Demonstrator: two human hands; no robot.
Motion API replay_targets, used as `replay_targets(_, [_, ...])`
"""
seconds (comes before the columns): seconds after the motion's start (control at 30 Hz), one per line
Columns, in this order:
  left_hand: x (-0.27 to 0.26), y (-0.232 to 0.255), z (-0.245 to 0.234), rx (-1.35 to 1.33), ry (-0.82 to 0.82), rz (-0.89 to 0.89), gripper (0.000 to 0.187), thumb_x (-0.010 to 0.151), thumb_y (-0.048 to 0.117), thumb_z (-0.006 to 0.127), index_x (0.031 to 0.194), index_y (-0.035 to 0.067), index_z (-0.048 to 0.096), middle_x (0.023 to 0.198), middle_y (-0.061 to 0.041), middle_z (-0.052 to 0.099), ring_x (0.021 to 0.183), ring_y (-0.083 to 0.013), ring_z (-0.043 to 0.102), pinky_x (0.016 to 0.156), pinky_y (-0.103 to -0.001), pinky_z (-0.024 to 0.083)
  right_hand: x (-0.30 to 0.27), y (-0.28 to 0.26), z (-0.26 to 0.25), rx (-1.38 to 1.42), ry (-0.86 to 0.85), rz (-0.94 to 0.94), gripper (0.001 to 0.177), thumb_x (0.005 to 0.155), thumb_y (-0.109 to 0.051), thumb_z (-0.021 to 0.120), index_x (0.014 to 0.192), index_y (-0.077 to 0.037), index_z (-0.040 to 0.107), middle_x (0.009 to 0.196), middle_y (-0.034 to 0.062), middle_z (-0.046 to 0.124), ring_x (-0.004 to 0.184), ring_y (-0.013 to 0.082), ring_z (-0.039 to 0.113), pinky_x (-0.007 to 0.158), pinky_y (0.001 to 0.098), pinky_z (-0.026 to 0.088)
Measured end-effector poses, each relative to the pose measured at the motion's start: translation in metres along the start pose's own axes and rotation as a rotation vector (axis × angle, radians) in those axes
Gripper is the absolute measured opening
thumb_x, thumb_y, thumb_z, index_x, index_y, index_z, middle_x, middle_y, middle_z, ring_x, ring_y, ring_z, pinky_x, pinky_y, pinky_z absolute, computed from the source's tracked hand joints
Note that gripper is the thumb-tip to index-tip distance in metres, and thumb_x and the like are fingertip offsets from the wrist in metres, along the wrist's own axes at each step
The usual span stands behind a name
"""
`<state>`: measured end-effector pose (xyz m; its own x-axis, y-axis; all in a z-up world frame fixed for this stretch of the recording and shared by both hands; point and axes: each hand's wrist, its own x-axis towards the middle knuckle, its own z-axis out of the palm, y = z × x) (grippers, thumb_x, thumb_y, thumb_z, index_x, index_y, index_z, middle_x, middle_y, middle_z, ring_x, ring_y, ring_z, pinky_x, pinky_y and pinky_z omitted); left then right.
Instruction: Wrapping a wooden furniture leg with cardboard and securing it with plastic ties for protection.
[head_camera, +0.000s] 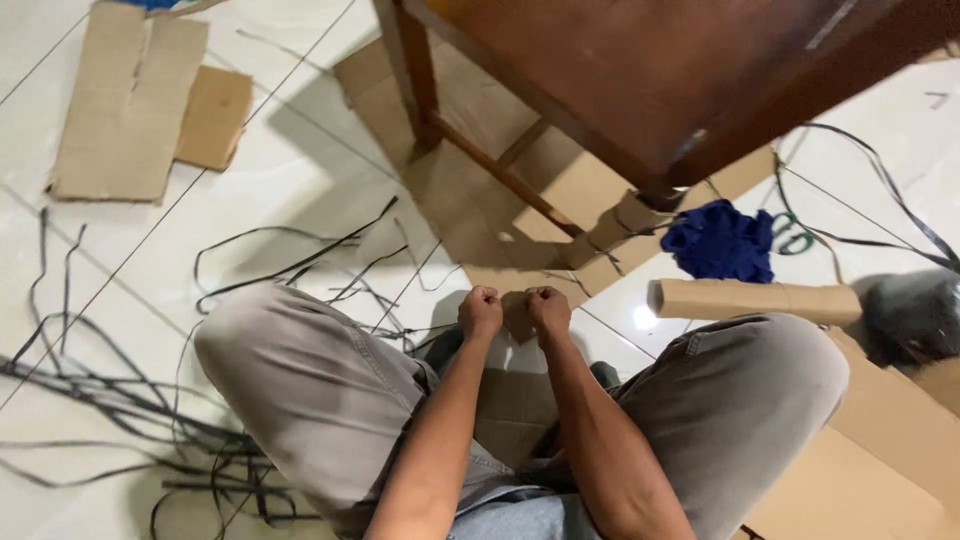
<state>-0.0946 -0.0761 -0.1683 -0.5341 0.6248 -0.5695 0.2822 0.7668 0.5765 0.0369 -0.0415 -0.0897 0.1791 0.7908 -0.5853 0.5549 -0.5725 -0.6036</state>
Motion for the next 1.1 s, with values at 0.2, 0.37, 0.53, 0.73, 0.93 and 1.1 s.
replay_targets(0.2, [0.0,-0.023,-0.037,0.008,0.057,-0.132,0.021,0.091,0.042,0.064,0.109,0.038,0.074,0.112,0.011,0.076,0.111,-0.0189,0.072,0.091,-0.037,0.057,-0.023,-0.027,0.026,0.063,-0.085,-0.057,0.031,0.087,-0.027,0.062,0.106,-0.006,0.075,0.101,0.0194,0.076,0.109,0.0432,0.069,0.097,0.0512,0.052])
replay_targets(0.37, [-0.029,-0.027,-0.087,-0.054,0.18,-0.016,0.022,0.092,0.024,0.06,0.11,0.02,0.074,0.113,-0.009,0.075,0.113,-0.0355,0.069,0.095,-0.05,0.056,-0.026,-0.035,0.048,0.036,-0.207,-0.136,0.029,0.094,-0.028,0.063,0.106,-0.005,0.074,0.096,0.0183,0.076,0.1,0.0376,0.071,0.089,0.0475,0.053])
replay_targets(0.53, [-0.019,-0.043,-0.112,-0.094,0.274,-0.059,0.024,0.094,0.021,0.058,0.112,0.015,0.072,0.112,-0.013,0.072,0.114,-0.0383,0.068,0.095,-0.053,0.055,-0.022,-0.031,0.07,-0.037,-0.24,-0.16,0.03,0.089,-0.027,0.065,0.108,-0.005,0.073,0.094,0.0158,0.076,0.096,0.0332,0.071,0.086,0.0462,0.055])
replay_targets(0.73, [0.008,-0.057,-0.144,-0.059,0.304,-0.021,0.025,0.092,0.022,0.059,0.111,0.016,0.074,0.116,-0.012,0.07,0.115,-0.0376,0.067,0.098,-0.052,0.055,-0.015,-0.032,0.083,0.057,-0.288,-0.14,0.023,0.09,-0.024,0.066,0.101,-0.005,0.074,0.081,0.0102,0.073,0.071,0.0189,0.069,0.061,0.0319,0.058])
replay_targets(0.93, [0.014,-0.062,-0.191,0.027,0.305,-0.118,0.028,0.094,0.021,0.056,0.113,0.021,0.075,0.123,-0.006,0.065,0.113,-0.0345,0.069,0.097,-0.052,0.057,-0.01,-0.032,0.089,-0.043,-0.31,-0.186,0.025,0.09,-0.027,0.069,0.1,-0.006,0.076,0.08,0.0101,0.074,0.072,0.02,0.069,0.061,0.0337,0.057])
replay_targets(1.1, [0.0,-0.059,-0.224,0.092,0.156,-0.168,0.051,0.096,0.01,0.054,0.147,0.01,0.052,0.162,-0.016,0.029,0.128,-0.045,0.057,0.104,-0.06,0.054,-0.018,-0.038,0.087,-0.019,-0.324,-0.202,0.025,0.091,-0.024,0.068,0.102,-0.004,0.075,0.081,0.0104,0.073,0.072,0.0192,0.069,0.06,0.0299,0.055])
